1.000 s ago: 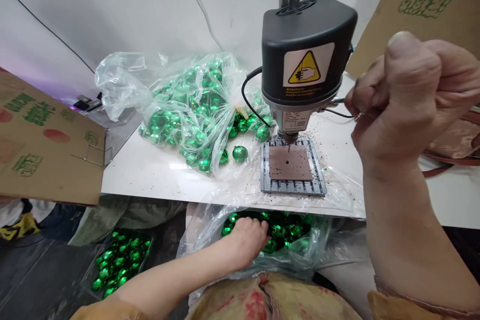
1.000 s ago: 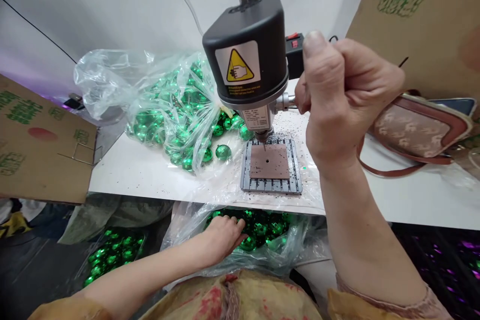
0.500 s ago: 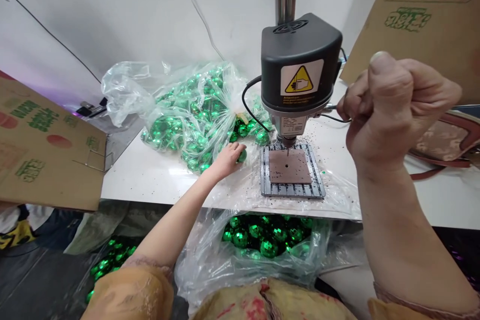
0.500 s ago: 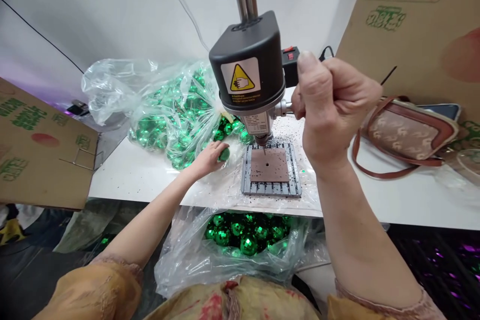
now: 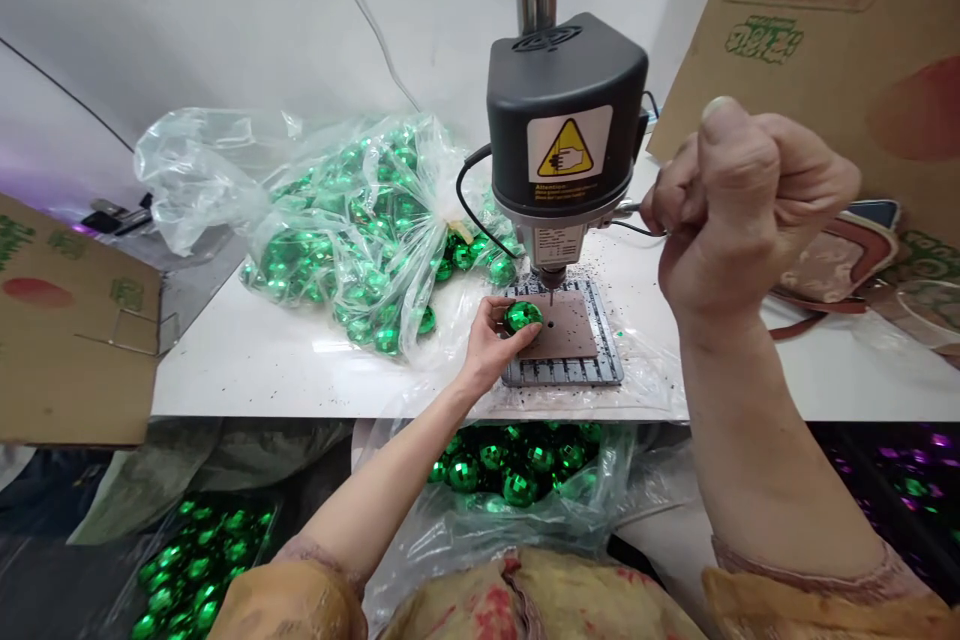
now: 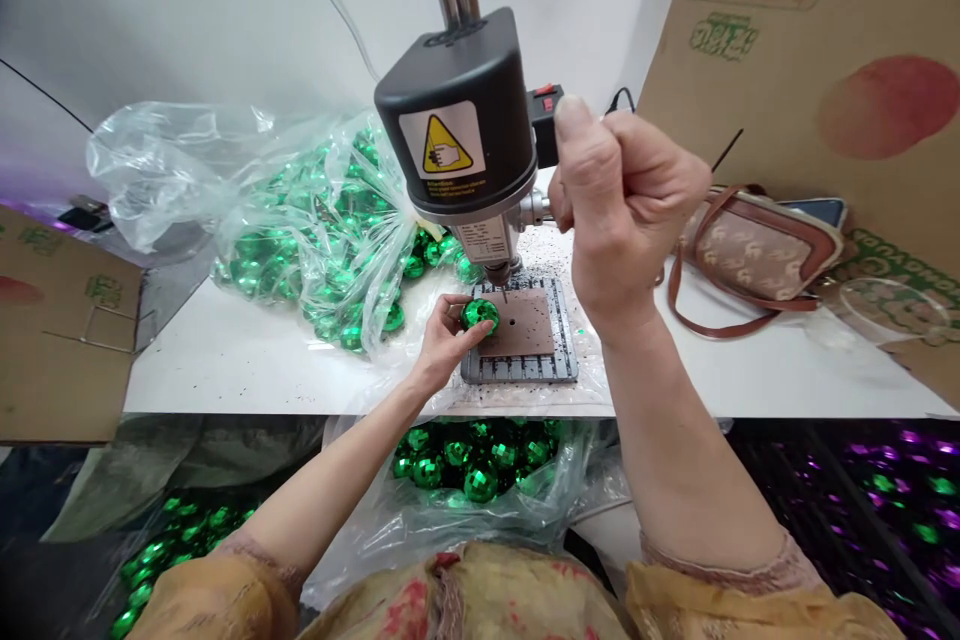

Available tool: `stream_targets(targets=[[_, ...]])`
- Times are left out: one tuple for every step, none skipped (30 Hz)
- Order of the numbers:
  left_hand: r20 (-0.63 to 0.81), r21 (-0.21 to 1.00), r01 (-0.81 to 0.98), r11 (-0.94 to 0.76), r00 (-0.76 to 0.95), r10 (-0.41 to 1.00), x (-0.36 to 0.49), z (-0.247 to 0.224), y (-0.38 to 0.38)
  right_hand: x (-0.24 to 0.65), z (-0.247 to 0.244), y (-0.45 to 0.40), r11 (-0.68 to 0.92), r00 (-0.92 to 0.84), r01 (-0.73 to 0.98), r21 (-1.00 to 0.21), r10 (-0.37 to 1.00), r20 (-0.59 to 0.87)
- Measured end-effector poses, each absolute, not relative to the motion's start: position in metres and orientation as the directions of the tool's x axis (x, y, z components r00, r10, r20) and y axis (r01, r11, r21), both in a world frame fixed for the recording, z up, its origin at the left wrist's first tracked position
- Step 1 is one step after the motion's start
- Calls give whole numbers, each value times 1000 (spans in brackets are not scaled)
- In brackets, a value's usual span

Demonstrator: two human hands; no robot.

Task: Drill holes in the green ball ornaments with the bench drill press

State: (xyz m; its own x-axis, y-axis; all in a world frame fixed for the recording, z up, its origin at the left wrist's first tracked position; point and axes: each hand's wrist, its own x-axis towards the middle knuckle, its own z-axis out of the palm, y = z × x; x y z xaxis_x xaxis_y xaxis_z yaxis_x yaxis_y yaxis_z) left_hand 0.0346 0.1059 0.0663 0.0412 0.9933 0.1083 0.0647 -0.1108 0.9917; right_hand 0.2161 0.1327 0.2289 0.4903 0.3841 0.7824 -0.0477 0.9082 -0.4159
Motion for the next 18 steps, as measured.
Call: stream_targets(targets=[[125, 989, 77, -126, 9, 992, 34, 64, 110, 217, 229, 133, 910, 486, -49, -412, 382, 786], [144, 987, 70, -142, -14, 990, 33, 63, 115, 217, 229, 132, 910, 482, -51, -411, 382, 789], [150, 988, 38, -149, -26, 988, 31, 63, 119, 217, 230, 131, 909, 477, -50, -413, 386, 790], [136, 990, -21, -137, -23, 990, 30, 65, 122, 217, 230, 131, 906, 474, -47, -421, 391, 789], [104, 990, -95, -105, -9, 995, 29, 67, 124, 217, 230, 130, 902, 474, -41, -430, 396, 787], [64, 984, -169, -61, 12, 998, 29, 69, 125, 216, 231, 129, 899, 475, -35, -437, 400, 784], [23, 973, -232, -14, 36, 999, 30, 71, 126, 216, 231, 128, 895, 476, -30, -444, 404, 781], [-11, 960, -278, 26, 56, 998, 31, 71, 126, 215, 232, 128, 892, 477, -28, -451, 408, 778], [-38, 950, -306, 57, 70, 997, 32, 71, 126, 214, 232, 128, 892, 482, -27, -452, 408, 776], [-53, 947, -313, 75, 78, 996, 33, 70, 126, 214, 232, 128, 894, 487, -28, -447, 402, 775], [-55, 951, -301, 75, 76, 996, 34, 69, 125, 213, 231, 129, 900, 490, -30, -435, 392, 779], [-41, 960, -273, 58, 68, 997, 35, 67, 125, 213, 231, 130, 907, 492, -32, -419, 380, 783], [-15, 972, -235, 29, 58, 998, 35, 65, 125, 213, 230, 131, 913, 491, -37, -406, 371, 788], [19, 982, -189, -9, 51, 999, 35, 63, 125, 213, 230, 132, 916, 488, -40, -398, 366, 792], [55, 989, -143, -47, 49, 997, 35, 61, 125, 213, 230, 132, 917, 484, -40, -396, 365, 795], [84, 992, -101, -78, 56, 995, 35, 59, 125, 213, 230, 132, 915, 479, -39, -402, 370, 796], [104, 993, -65, -100, 70, 992, 35, 57, 126, 213, 230, 131, 911, 475, -33, -411, 376, 796], [115, 993, -34, -113, 88, 989, 35, 55, 127, 213, 230, 130, 907, 473, -25, -421, 382, 794]])
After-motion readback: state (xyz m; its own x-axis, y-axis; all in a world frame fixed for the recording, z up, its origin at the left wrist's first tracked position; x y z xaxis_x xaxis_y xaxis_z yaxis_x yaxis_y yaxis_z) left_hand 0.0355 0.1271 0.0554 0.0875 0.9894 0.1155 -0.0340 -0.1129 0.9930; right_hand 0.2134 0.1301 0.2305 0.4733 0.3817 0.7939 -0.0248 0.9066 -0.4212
